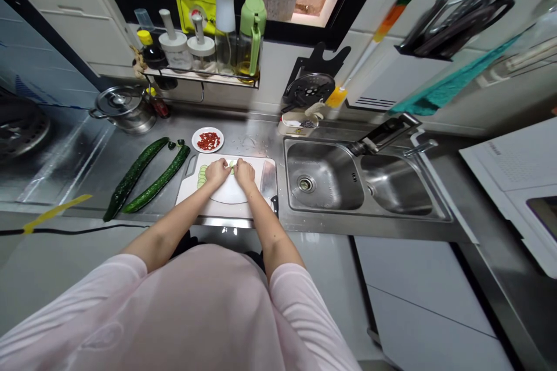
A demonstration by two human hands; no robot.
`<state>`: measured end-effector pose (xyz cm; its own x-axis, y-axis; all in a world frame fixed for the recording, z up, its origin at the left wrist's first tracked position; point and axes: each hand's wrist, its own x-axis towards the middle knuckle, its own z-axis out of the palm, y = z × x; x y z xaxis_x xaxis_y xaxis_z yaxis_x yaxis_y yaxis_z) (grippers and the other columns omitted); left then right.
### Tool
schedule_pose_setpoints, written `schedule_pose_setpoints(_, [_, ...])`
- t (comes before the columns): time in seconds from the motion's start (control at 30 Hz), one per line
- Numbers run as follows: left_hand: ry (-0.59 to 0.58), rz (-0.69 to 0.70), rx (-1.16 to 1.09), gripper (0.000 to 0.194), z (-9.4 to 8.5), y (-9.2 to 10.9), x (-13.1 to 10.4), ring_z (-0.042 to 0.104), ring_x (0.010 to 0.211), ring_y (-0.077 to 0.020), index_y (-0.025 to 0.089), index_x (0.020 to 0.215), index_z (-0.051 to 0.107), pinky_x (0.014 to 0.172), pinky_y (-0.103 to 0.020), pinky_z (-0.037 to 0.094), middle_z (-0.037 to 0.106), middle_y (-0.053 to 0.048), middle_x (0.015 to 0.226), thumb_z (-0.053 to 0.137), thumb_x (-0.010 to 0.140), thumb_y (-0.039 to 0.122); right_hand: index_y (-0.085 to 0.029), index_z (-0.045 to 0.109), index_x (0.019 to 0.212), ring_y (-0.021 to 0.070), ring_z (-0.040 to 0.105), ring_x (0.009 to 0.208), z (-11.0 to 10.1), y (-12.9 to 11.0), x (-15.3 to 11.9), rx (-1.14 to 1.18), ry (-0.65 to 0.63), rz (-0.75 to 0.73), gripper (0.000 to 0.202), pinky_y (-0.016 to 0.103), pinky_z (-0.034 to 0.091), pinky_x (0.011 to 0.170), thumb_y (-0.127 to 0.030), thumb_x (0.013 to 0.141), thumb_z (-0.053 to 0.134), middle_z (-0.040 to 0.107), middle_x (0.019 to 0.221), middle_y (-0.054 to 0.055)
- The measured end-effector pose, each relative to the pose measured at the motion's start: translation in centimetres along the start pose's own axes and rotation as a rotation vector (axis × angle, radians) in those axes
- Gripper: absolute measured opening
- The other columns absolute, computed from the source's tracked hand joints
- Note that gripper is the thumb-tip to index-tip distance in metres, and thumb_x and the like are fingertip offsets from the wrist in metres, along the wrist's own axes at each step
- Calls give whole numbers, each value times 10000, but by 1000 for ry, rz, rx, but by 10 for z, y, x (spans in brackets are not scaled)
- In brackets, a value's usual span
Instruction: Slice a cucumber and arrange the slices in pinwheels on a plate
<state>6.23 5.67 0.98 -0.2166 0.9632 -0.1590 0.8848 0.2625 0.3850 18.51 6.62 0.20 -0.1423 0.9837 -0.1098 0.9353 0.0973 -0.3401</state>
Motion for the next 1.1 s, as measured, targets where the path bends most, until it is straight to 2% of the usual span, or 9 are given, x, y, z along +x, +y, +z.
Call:
schedule_pose_setpoints(0.47, [-2,14,-4,201,-1,0,-2,625,966,-238,243,963,633,773,-310,426,698,-67,980,561,841,385,-197,539,1097,209,599,921,4,-1,2,-21,11,23,229,269,389,746,-345,939,465,665,1007,85])
schedule_pose_setpoints(0.83, [-7,46,-1,194,-1,-4,-3,611,972,-228,250,1010,627,784,-306,423,684,-61,1012,534,860,330,-195,552,1086,204,599,937,-2,-5,4,8,-29,69,210,270,399,763,-312,943,453,665,1013,85])
schedule_pose_setpoints(0.9, [12,81,2,224,-1,-5,-6,598,978,-222,252,1060,616,782,-304,425,666,-62,1041,518,873,327,-190,544,1100,203,598,948,-3,-5,4,8,-39,72,218,273,399,776,-310,950,441,663,1025,93])
schedule_pose_setpoints(1.0, [55,214,32,266,-2,-10,-15,559,1024,-215,272,1130,607,790,-301,430,621,-66,1098,468,904,297,-190,536,1109,199,600,953,-4,-6,3,12,-46,71,221,272,400,785,-307,957,426,662,1029,96])
schedule_pose_setpoints(1.1, [30,349,101,308,-2,-14,-24,501,1088,-218,298,1152,626,828,-305,430,579,-75,1123,433,918,240,-191,539,1108,198,604,955,-4,-6,3,10,-48,80,219,269,402,784,-303,955,429,665,1022,97])
